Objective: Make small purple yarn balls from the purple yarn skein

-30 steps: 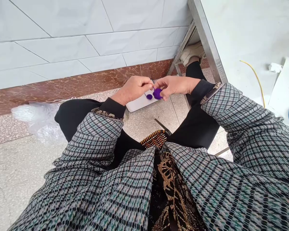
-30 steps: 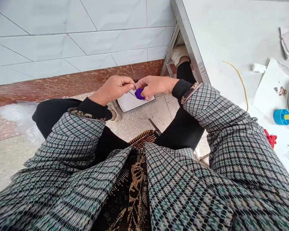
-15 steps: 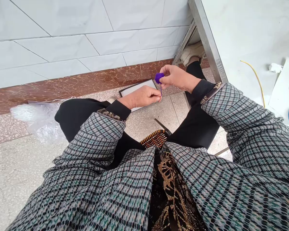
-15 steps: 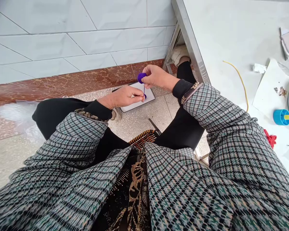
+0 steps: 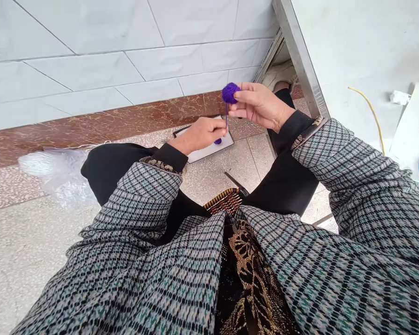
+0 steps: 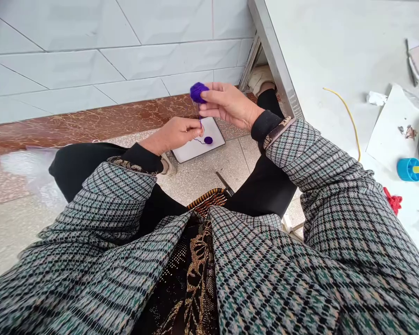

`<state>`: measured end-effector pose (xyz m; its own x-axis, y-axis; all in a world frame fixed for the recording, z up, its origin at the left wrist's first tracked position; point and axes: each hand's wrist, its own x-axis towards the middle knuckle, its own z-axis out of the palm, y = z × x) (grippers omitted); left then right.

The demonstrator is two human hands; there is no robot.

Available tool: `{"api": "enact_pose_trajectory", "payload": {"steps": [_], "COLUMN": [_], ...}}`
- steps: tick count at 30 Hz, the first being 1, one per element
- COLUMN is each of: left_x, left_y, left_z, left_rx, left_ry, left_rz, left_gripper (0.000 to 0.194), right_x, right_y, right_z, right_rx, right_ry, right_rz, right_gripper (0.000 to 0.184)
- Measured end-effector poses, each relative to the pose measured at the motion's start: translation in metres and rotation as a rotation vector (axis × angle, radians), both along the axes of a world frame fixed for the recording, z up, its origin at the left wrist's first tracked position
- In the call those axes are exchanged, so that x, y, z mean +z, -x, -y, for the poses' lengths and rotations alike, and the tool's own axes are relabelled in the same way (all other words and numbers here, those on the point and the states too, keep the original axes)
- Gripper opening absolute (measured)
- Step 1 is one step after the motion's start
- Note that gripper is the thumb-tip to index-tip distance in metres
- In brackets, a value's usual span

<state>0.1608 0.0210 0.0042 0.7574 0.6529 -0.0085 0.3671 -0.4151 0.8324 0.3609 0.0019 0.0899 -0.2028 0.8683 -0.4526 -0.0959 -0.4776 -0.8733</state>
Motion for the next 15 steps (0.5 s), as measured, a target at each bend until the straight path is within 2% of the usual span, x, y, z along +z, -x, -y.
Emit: {"api": "enact_pose_trajectory", "payload": {"steps": [2,4,7,9,10,12,15], "left_x": [0.004,0.010,0.014,0.011,0.009,0.004,0.000], "left_y": [-0.002,-0.002,0.002,0.006,0.007,0.008,0.006], "left_z": [0.006,0.009,0.006,0.000,-0.003,-0.008,-0.007], "left_rx": [-0.113,-0.153,-0.039,0.069,0.113,0.177,0.124], "left_ry": [0.013,-0.003,-0.066,-0.098,-0.103,-0.083,-0.021], "left_rz": [-0.003,0.013,0.080,0.104,0.097,0.052,-0.015], "left_gripper": [0.024,0.025,0.024,0.021,0.021,0.021,0.022], "right_x": [-0.006,-0.015,-0.026,-0.026,-0.024,-0.016,-0.006], "right_y": [0.000,-0.002,-0.007,-0.009,-0.009,-0.008,-0.004], "right_z": [-0.003,-0.004,0.000,0.004,0.006,0.007,0.003], "right_rx": [-0.074,-0.010,0.304,0.505,0.549,0.504,0.230], "right_ry": [0.004,0.006,-0.014,-0.006,-0.002,-0.009,-0.051], "right_rz": [0.108,0.306,0.499,0.428,0.358,0.201,0.060], "right_gripper": [0.023,0.030,0.038,0.036,0.034,0.029,0.026]}}
